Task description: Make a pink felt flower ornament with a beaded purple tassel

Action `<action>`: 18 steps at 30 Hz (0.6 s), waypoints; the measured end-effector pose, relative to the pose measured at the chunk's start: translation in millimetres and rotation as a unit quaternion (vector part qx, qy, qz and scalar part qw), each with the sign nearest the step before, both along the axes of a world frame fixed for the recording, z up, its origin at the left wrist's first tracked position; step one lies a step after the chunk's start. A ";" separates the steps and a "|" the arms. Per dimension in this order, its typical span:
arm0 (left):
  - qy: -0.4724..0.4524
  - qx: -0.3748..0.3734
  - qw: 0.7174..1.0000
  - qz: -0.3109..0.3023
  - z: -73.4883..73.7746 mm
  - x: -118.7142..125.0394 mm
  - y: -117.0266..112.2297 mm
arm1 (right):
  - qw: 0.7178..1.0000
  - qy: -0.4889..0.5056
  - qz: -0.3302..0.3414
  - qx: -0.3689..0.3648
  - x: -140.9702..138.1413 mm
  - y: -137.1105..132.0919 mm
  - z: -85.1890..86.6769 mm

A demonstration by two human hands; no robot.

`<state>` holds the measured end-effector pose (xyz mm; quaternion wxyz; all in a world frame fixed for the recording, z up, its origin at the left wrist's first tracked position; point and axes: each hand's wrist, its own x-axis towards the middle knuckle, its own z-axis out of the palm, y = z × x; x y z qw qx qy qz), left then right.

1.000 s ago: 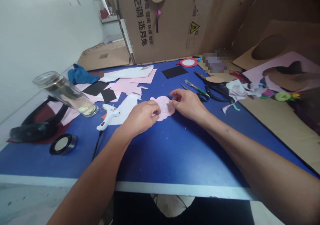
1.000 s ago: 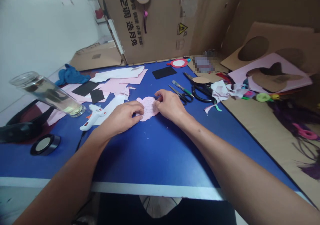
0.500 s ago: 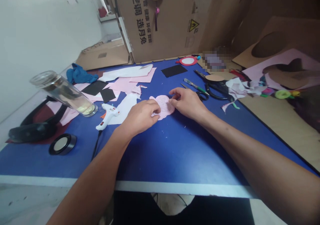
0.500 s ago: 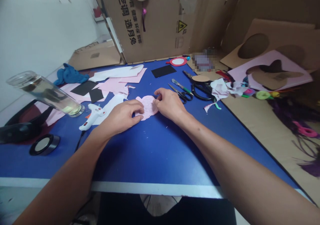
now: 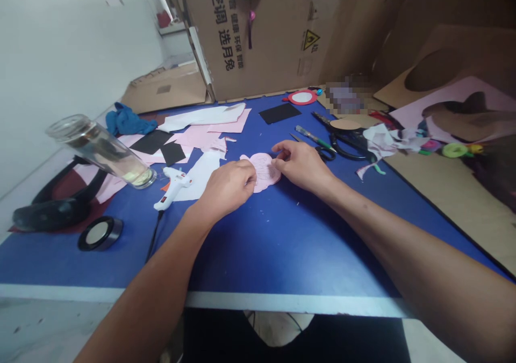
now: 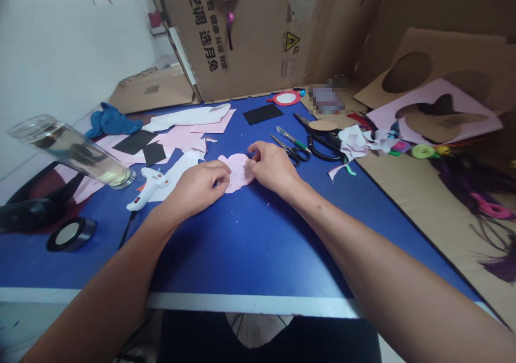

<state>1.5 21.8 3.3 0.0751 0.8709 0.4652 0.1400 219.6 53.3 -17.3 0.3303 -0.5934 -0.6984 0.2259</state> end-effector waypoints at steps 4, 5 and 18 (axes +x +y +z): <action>-0.003 -0.002 1.000 0.009 2.3 1.5 -0.9 | 1.000 -0.001 0.000 -0.002 0.5 0.8 -1.0; -0.004 -0.004 1.000 0.011 3.2 1.9 -1.3 | 1.000 -0.002 0.001 -0.002 0.6 1.1 -1.1; 0.012 -0.017 1.000 -0.004 3.9 -1.2 -0.7 | 1.000 -0.006 0.000 -0.003 1.1 1.5 0.2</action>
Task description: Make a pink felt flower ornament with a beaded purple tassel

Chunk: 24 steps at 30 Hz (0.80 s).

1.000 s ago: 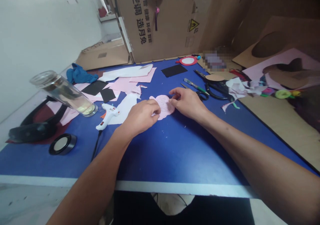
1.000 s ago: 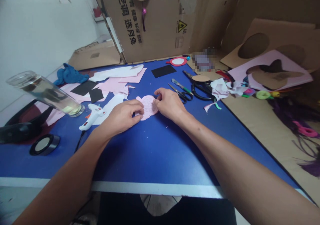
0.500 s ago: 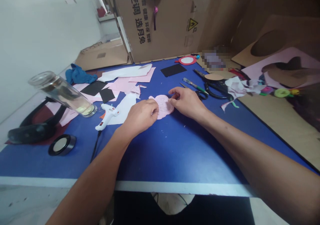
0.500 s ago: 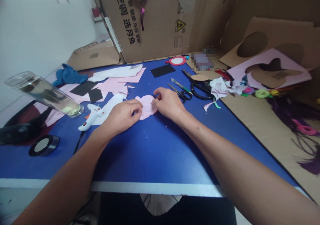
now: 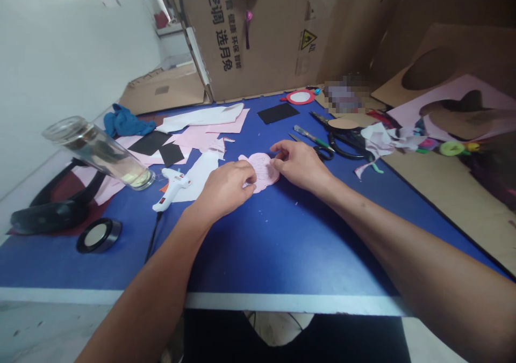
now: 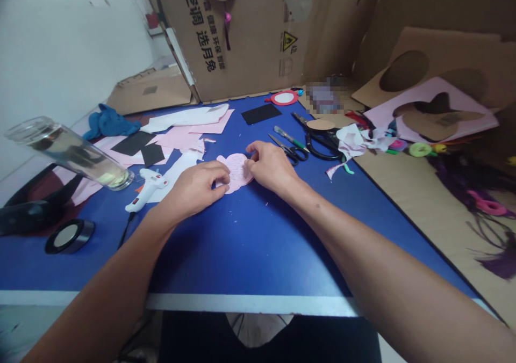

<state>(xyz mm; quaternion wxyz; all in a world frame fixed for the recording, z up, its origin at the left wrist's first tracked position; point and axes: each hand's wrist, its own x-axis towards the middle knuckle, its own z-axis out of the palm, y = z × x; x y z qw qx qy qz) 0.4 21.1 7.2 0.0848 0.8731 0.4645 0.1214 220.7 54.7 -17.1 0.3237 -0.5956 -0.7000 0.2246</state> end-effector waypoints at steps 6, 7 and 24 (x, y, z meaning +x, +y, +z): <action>0.025 0.021 0.999 -0.006 -2.5 1.2 -0.6 | 1.000 0.000 -0.002 -0.002 -0.5 -0.8 0.6; 0.030 0.023 0.999 -0.004 -2.6 1.5 -0.8 | 1.000 -0.001 -0.001 -0.002 -0.7 -0.9 0.9; 0.024 0.016 0.999 0.029 -0.4 5.4 -1.7 | 1.000 0.000 0.003 0.003 -0.6 -0.4 -0.1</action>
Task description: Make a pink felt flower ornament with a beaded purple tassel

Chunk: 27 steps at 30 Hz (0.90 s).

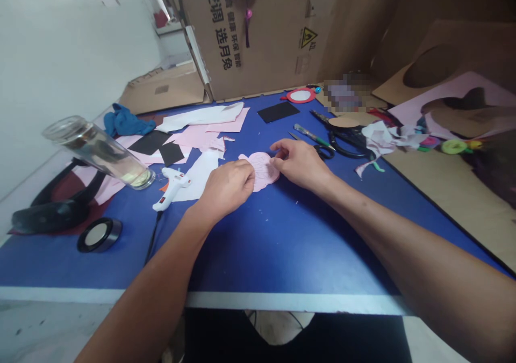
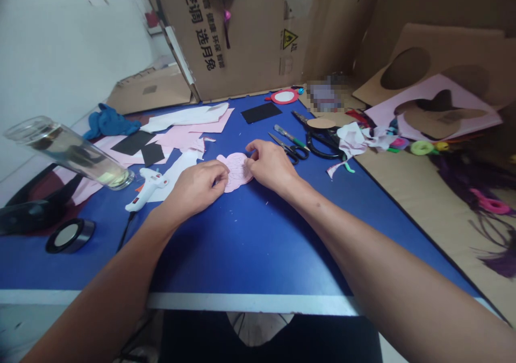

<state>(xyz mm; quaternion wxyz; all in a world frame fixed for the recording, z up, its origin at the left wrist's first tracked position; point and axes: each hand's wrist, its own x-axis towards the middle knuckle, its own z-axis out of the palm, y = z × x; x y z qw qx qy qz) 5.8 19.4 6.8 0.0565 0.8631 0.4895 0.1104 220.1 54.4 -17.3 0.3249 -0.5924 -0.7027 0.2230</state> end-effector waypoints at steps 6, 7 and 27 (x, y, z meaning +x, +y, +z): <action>-0.032 0.000 0.999 0.009 1.0 -1.3 -1.1 | 1.000 0.001 -0.003 -0.001 -0.2 -0.5 0.6; -0.043 -0.003 0.999 0.010 1.4 -1.9 -1.2 | 1.000 0.003 -0.002 0.000 -0.1 -0.8 1.0; 0.043 0.046 0.932 0.358 37.5 -100.8 -67.9 | 0.999 0.035 -0.012 0.037 -4.4 -11.6 11.3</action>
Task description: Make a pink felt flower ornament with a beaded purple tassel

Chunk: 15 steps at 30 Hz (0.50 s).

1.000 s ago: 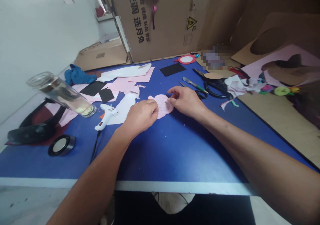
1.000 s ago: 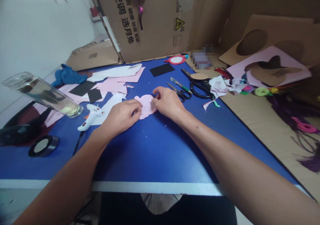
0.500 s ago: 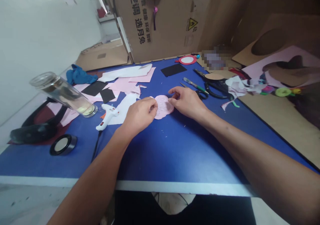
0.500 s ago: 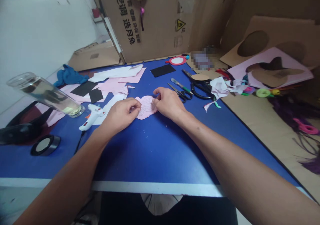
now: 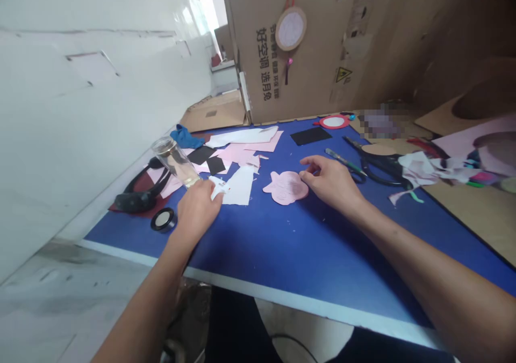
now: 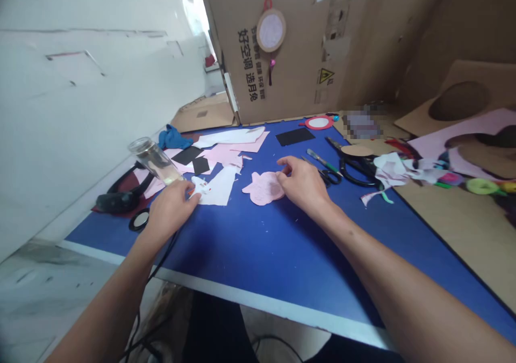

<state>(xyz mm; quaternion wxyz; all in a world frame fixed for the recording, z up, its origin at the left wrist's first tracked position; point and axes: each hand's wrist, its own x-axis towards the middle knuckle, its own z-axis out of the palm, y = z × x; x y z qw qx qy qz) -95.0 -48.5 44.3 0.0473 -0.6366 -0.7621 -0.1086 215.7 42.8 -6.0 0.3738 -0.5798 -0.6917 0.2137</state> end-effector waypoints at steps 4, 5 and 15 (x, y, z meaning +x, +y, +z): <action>0.033 -0.076 0.995 0.055 -18.1 -32.3 -6.3 | 1.000 -0.003 0.014 -0.009 -6.2 -6.4 1.8; 0.038 -0.081 0.995 0.053 -22.4 -34.9 -5.3 | 1.000 -0.002 0.017 -0.009 -7.6 -7.7 2.0; -0.037 0.038 0.998 0.028 -25.3 -27.7 -21.9 | 0.999 0.037 0.025 0.021 -17.5 -17.0 7.2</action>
